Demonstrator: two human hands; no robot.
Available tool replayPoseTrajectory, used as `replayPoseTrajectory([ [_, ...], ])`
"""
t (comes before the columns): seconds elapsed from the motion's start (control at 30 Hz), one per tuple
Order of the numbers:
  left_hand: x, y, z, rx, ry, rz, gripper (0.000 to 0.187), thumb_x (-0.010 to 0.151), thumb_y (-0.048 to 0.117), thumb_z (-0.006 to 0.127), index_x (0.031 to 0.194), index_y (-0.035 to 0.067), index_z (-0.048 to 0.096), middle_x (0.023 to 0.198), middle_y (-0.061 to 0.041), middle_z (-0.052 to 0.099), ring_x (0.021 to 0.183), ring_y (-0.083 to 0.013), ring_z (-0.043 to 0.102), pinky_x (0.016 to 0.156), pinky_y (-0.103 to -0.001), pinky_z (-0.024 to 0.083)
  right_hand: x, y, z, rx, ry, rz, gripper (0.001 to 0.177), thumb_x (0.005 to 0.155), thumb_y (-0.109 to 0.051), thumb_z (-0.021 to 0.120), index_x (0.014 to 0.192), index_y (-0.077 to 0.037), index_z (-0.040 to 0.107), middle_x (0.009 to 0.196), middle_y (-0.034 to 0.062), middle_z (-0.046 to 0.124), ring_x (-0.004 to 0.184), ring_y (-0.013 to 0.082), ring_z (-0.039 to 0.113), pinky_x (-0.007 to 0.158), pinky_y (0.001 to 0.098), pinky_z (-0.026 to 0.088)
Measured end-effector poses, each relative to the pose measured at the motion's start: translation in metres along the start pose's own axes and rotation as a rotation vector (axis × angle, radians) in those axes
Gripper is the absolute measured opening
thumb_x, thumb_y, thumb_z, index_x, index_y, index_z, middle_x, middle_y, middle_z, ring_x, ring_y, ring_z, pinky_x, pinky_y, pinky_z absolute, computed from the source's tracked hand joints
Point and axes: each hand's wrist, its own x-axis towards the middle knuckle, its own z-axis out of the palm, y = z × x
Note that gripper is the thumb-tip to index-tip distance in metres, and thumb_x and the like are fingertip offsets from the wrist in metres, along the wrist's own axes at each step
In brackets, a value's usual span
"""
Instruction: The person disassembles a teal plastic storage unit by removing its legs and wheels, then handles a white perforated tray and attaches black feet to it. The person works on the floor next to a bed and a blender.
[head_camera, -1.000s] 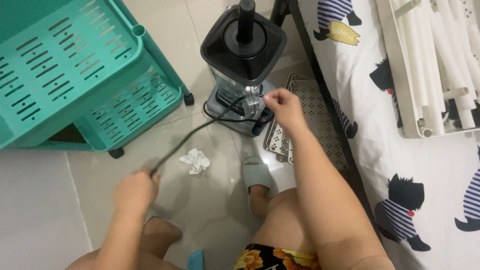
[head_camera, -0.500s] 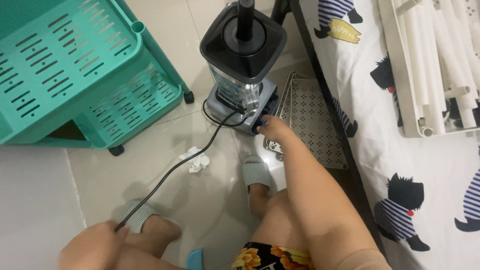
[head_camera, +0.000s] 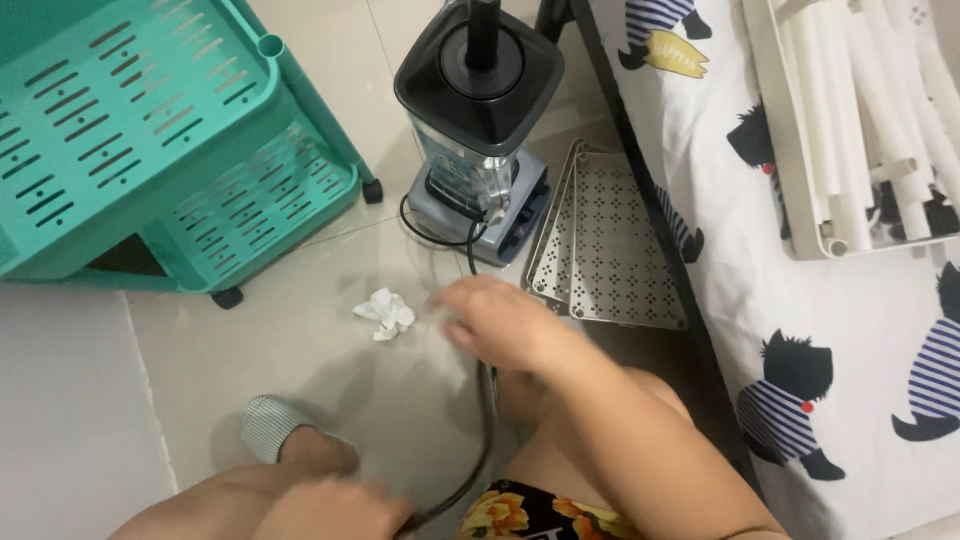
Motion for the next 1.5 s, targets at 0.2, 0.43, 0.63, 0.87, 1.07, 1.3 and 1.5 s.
replayPoseTrajectory([
  [0.2, 0.076, 0.021, -0.121, 0.071, 0.29, 0.066, 0.02, 0.079, 0.035, 0.074, 0.092, 0.02, 0.076, 0.083, -0.012, 0.073, 0.081, -0.0349, 0.071, 0.069, -0.048, 0.055, -0.052, 0.04, -0.07, 1.047, -0.529, -0.205, 0.048, 0.098, -0.032, 0.067, 0.138, -0.008, 0.059, 0.108, 0.0068, 0.072, 0.096, 0.0146, 0.069, 0.08, 0.0291, 0.057],
  [0.43, 0.186, 0.0, -0.125, -0.339, 0.946, 0.181, 0.031, 0.079, 0.028, 0.081, 0.103, 0.009, 0.072, 0.109, -0.014, 0.07, 0.092, -0.0336, 0.068, 0.078, -0.042, 0.053, -0.079, 0.131, -0.098, 0.884, 0.247, 0.611, 0.028, 0.101, -0.025, 0.065, 0.114, -0.005, 0.079, 0.065, -0.0032, 0.053, 0.056, 0.0066, 0.044, 0.049, 0.022, 0.035],
  [0.63, 0.256, -0.044, -0.073, -0.374, 0.981, 0.01, 0.036, 0.087, 0.014, 0.074, 0.122, 0.012, 0.069, 0.116, -0.014, 0.069, 0.107, -0.0333, 0.066, 0.093, -0.041, 0.052, -0.044, 0.175, -0.09, 0.448, 0.38, 0.733, 0.026, 0.1, -0.028, 0.063, 0.113, -0.01, 0.077, 0.068, 0.0002, 0.059, 0.062, 0.0123, 0.051, 0.057, 0.0303, 0.042],
  [0.87, 0.286, -0.038, -0.068, -0.25, 0.947, 0.165, 0.057, 0.077, 0.008, 0.079, 0.132, 0.014, 0.065, 0.12, -0.016, 0.068, 0.111, -0.0385, 0.061, 0.095, -0.045, 0.05, 0.0, 0.16, -0.086, 0.171, 0.35, 0.536, 0.025, 0.096, -0.025, 0.069, 0.116, -0.013, 0.076, 0.08, 0.0118, 0.07, 0.071, 0.0196, 0.063, 0.07, 0.0357, 0.052],
  [1.07, 0.293, -0.047, -0.072, -0.379, 0.95, 0.221, 0.051, 0.077, 0.013, 0.082, 0.126, 0.008, 0.066, 0.121, -0.018, 0.068, 0.109, -0.0387, 0.066, 0.091, -0.044, 0.054, 0.034, 0.148, -0.074, 0.257, 0.353, 0.365, 0.024, 0.094, -0.021, 0.07, 0.115, -0.013, 0.076, 0.089, 0.0106, 0.075, 0.079, 0.0211, 0.069, 0.077, 0.0348, 0.055],
  [1.3, 0.262, -0.098, -0.061, -0.418, 1.156, 0.043, 0.033, 0.089, 0.025, 0.083, 0.112, 0.004, 0.073, 0.104, -0.015, 0.075, 0.093, -0.0327, 0.074, 0.081, -0.038, 0.057, 0.042, 0.159, -0.065, 0.267, 0.463, 0.259, 0.042, 0.09, -0.023, 0.076, 0.129, -0.011, 0.069, 0.113, 0.0164, 0.073, 0.101, 0.0252, 0.07, 0.089, 0.0385, 0.056],
  [1.5, 0.202, -0.157, 0.004, -0.722, 1.171, -0.487, 0.034, 0.093, 0.035, 0.078, 0.105, 0.004, 0.076, 0.08, -0.009, 0.073, 0.071, -0.0145, 0.066, 0.068, -0.031, 0.051, 0.03, 0.154, -0.058, 0.167, 0.096, 0.576, 0.049, 0.09, -0.042, 0.073, 0.128, -0.011, 0.069, 0.119, 0.0157, 0.074, 0.106, 0.0281, 0.071, 0.093, 0.0415, 0.054],
])
